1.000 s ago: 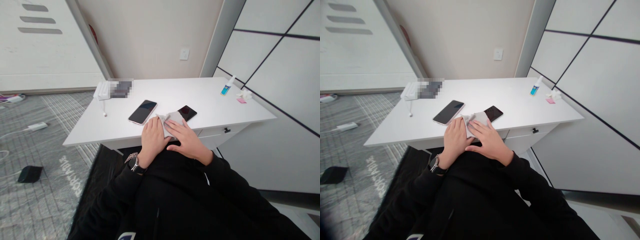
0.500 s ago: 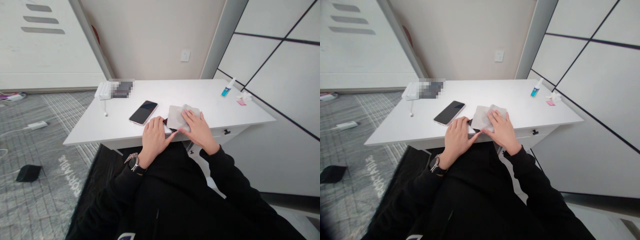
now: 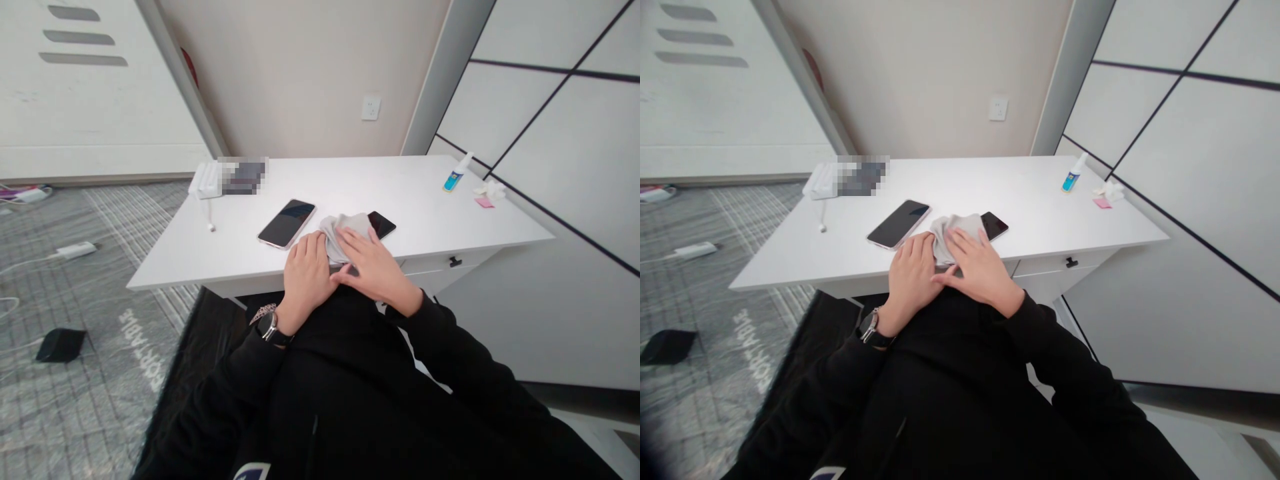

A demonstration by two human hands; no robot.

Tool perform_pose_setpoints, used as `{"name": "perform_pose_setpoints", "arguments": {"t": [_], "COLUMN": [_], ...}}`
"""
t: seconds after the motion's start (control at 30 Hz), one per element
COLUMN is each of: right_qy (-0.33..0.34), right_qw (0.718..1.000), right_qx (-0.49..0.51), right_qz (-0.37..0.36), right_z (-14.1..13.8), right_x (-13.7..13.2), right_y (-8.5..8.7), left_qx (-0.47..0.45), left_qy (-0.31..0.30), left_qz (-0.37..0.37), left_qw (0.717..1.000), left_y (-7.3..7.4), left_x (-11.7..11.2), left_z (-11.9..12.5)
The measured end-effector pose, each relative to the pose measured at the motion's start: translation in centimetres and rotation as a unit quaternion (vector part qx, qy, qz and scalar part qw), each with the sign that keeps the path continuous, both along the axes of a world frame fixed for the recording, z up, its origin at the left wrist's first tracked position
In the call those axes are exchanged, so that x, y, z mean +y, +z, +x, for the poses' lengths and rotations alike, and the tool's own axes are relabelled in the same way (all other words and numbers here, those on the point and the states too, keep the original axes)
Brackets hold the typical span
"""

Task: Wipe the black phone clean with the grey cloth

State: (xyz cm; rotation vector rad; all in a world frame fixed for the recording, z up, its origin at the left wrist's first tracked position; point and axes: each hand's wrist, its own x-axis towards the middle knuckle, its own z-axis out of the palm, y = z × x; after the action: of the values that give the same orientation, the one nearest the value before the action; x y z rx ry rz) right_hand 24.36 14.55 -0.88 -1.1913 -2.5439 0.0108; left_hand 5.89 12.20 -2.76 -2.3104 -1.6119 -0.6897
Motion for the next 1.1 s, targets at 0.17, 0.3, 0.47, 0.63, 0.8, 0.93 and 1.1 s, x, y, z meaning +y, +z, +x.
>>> {"name": "perform_pose_setpoints", "arguments": {"t": [0.17, 0.3, 0.47, 0.63, 0.8, 0.93, 1.1], "right_qy": [-0.035, -0.128, 0.016, -0.132, -0.062, 0.017, -0.134], "right_qw": [0.999, 0.991, 1.000, 0.991, 0.998, 1.000, 0.991], "right_qx": [0.011, 0.017, 0.006, 0.026, 0.000, 0.002, 0.011], "right_qz": [-0.010, 0.028, -0.006, 0.010, 0.015, -0.022, 0.018], "right_z": [1.6, 1.9, -0.3, 2.6, 0.7, -0.2, 2.2], "right_x": [0.4, 0.7, -1.2, 1.9, 0.6, -0.5, 2.0], "right_y": [0.0, -0.5, -0.4, 0.1, 0.1, 0.4, 0.5], "left_qx": [-0.012, -0.024, 0.008, -0.019, -0.011, 0.009, -0.019], "left_qy": [0.002, 0.001, -0.004, -0.001, 0.000, -0.004, 0.000], "left_qz": [-0.001, 0.001, -0.005, -0.003, -0.001, -0.001, 0.000], "left_qw": [1.000, 1.000, 1.000, 1.000, 1.000, 1.000, 1.000], "left_y": [0.1, 0.2, 0.0, 0.2, 0.1, -0.1, 0.2], "left_x": [0.0, -0.1, 0.0, -0.1, 0.0, 0.0, -0.2], "left_z": [0.0, 0.2, -0.1, 0.1, 0.1, -0.1, 0.2]}}
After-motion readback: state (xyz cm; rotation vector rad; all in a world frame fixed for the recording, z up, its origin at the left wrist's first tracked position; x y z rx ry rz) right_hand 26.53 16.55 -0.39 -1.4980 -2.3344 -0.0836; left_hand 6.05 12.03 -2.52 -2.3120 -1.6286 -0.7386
